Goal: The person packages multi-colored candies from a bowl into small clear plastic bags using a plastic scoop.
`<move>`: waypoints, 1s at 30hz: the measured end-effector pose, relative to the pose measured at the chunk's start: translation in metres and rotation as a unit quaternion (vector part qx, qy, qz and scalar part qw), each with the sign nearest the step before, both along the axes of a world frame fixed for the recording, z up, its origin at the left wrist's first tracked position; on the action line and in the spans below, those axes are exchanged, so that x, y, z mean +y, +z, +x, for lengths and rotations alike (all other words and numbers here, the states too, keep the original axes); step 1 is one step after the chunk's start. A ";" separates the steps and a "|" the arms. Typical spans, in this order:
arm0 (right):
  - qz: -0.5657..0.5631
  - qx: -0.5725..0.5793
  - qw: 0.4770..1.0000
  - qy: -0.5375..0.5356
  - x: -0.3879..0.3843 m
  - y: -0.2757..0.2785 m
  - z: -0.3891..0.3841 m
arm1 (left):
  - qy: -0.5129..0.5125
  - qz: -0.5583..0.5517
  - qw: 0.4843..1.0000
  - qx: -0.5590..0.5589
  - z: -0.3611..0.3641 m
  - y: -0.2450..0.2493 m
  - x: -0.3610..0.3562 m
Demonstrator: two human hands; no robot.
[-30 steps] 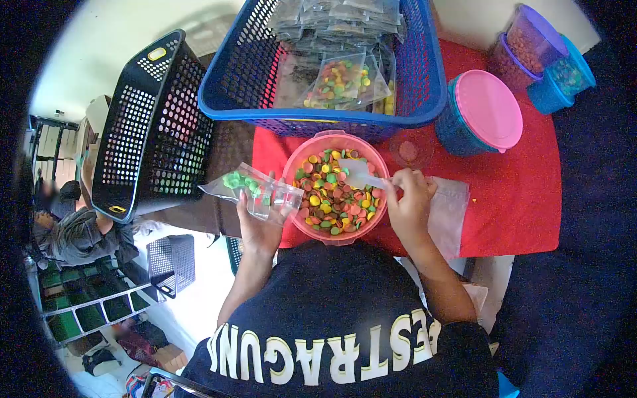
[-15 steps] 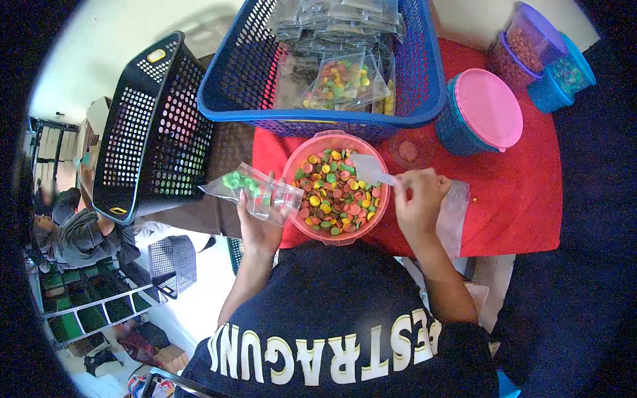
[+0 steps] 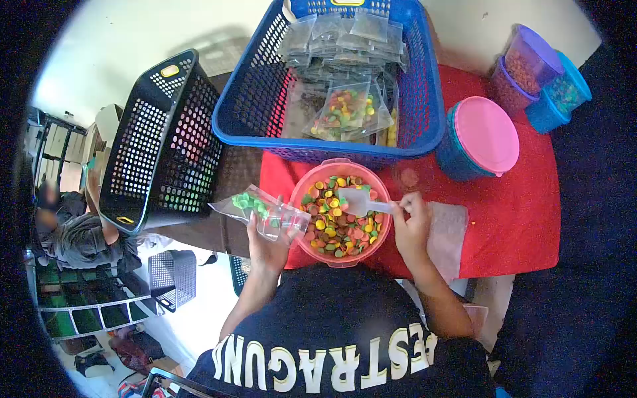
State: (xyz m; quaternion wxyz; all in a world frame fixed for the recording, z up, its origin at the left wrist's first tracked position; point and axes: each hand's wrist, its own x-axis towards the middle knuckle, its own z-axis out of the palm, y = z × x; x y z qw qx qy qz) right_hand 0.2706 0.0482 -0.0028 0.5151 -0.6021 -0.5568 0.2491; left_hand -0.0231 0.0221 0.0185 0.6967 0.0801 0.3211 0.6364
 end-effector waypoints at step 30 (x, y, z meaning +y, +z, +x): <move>-0.079 0.306 0.945 0.083 -0.002 -0.029 0.021 | 0.015 -0.022 0.998 0.052 0.008 0.013 -0.002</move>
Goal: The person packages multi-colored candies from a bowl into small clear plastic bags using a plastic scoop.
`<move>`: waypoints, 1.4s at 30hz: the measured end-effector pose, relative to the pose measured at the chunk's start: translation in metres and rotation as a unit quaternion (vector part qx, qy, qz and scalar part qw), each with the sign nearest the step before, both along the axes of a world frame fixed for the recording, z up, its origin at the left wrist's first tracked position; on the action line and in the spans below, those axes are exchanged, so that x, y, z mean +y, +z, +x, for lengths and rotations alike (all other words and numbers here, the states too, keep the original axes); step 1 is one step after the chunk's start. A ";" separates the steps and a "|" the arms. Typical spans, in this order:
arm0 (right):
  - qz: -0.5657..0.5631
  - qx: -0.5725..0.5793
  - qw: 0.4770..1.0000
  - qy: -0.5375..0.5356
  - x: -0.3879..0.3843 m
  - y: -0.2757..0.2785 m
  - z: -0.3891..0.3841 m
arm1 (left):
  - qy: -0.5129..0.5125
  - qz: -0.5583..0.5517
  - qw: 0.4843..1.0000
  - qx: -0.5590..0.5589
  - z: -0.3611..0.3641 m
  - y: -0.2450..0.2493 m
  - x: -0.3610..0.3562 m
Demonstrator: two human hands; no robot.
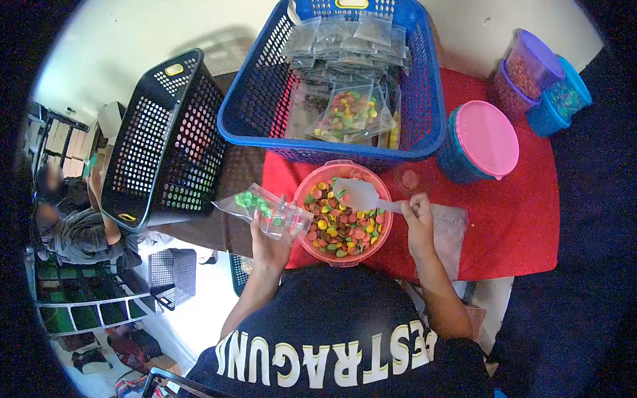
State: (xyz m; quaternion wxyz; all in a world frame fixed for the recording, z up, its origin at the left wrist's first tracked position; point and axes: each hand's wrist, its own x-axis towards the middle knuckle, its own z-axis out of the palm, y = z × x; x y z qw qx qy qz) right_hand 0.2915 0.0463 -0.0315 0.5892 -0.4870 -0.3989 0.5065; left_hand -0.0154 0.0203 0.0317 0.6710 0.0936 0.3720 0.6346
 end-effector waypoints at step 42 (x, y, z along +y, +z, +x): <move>-0.037 -0.064 0.996 -0.056 0.000 0.001 0.013 | -0.001 0.015 1.000 0.013 -0.003 -0.011 0.001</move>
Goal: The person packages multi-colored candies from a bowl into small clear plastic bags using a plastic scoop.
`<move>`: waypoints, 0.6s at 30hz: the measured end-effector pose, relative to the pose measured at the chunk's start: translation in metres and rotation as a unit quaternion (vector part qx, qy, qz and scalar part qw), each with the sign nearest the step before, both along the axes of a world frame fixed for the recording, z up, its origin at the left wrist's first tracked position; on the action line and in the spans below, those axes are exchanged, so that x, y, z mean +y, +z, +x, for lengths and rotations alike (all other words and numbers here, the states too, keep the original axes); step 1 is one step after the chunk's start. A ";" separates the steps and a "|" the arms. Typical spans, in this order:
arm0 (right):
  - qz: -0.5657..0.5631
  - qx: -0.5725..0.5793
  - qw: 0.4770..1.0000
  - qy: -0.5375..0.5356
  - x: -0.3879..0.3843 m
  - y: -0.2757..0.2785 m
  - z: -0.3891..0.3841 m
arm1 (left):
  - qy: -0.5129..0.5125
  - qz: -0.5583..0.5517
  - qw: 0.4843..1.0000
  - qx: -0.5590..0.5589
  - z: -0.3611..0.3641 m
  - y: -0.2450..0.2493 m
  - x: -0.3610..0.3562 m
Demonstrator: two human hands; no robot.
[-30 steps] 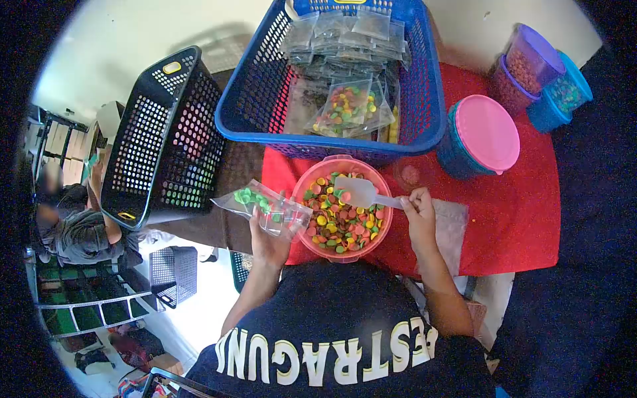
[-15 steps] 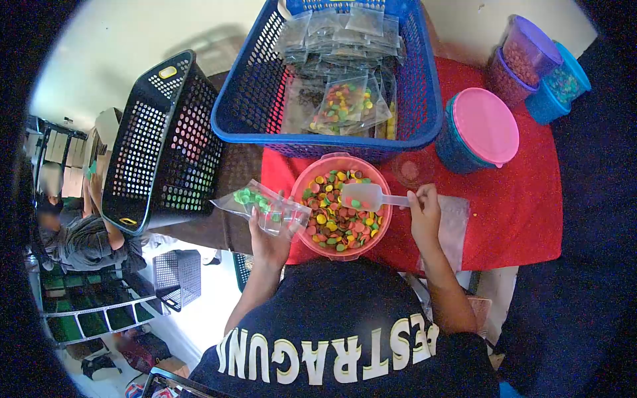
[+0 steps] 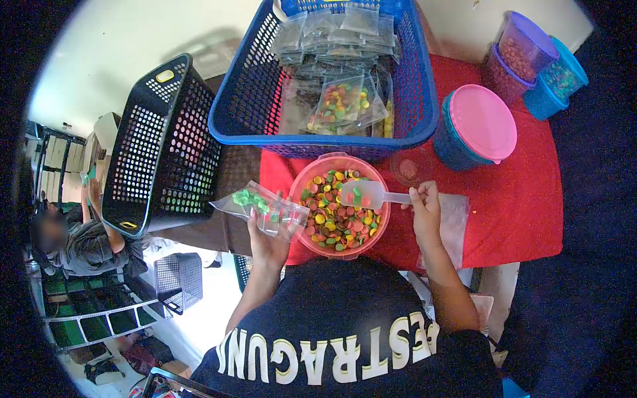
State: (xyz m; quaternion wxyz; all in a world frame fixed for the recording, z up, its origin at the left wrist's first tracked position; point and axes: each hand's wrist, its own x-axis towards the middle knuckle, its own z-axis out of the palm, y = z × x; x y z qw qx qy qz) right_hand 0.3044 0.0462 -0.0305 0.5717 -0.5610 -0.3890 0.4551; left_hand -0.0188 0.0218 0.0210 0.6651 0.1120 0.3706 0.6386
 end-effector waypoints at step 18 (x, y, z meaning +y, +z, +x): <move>0.009 -0.003 1.000 0.014 0.001 -0.007 0.002 | 0.012 -0.010 1.000 0.004 0.002 0.000 0.000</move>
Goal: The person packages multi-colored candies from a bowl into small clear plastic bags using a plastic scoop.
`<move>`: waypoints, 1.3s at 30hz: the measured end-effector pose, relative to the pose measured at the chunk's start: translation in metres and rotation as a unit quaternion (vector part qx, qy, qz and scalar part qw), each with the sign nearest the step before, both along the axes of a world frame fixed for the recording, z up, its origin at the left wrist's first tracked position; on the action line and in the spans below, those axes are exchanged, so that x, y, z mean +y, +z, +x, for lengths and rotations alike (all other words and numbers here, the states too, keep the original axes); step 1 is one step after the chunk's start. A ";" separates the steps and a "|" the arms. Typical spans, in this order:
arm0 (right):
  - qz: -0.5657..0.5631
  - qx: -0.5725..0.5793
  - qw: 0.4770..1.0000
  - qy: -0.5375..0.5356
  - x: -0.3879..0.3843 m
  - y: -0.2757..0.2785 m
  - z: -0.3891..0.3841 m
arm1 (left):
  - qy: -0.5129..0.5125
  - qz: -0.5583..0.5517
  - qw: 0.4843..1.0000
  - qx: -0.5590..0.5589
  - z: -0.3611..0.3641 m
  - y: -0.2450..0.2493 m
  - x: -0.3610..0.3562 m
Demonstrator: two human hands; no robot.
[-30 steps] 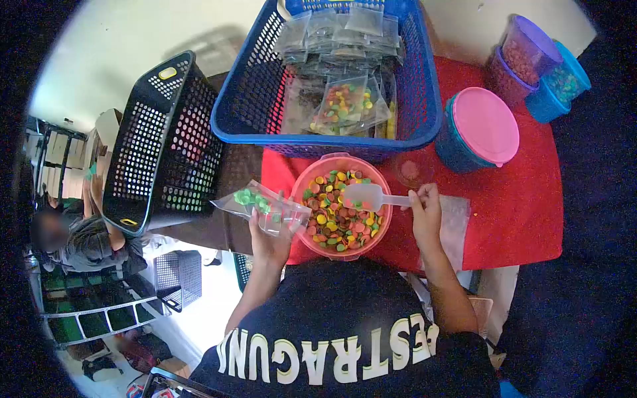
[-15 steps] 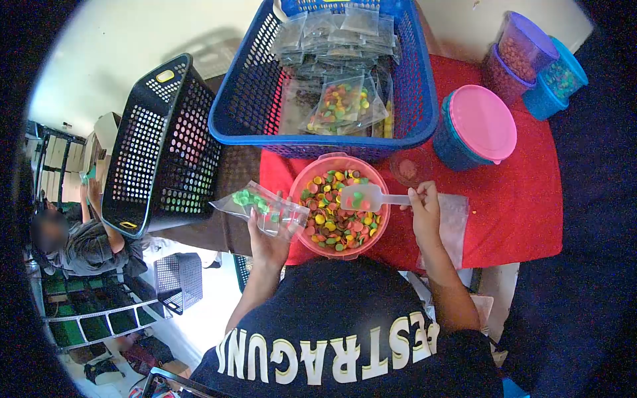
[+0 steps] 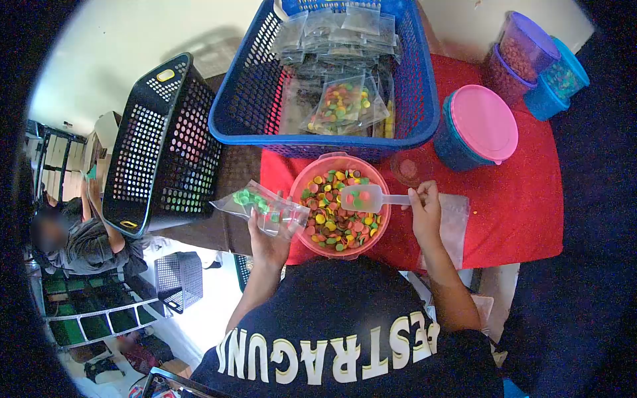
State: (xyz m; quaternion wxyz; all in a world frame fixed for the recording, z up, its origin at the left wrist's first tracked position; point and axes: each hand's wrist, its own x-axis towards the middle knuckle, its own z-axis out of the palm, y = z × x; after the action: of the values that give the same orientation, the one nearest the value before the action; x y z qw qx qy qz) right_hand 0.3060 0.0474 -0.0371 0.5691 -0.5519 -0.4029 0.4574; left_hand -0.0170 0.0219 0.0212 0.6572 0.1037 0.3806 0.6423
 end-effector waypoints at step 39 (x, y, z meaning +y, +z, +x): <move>0.047 0.012 0.999 0.004 -0.006 0.037 -0.014 | 0.006 0.002 1.000 -0.028 0.002 0.002 -0.002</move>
State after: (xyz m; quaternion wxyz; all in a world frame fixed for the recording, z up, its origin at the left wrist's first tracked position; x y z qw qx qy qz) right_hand 0.2925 0.0415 -0.0003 0.5976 -0.5172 -0.4193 0.4466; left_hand -0.0154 0.0204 0.0235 0.6636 0.0849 0.3610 0.6497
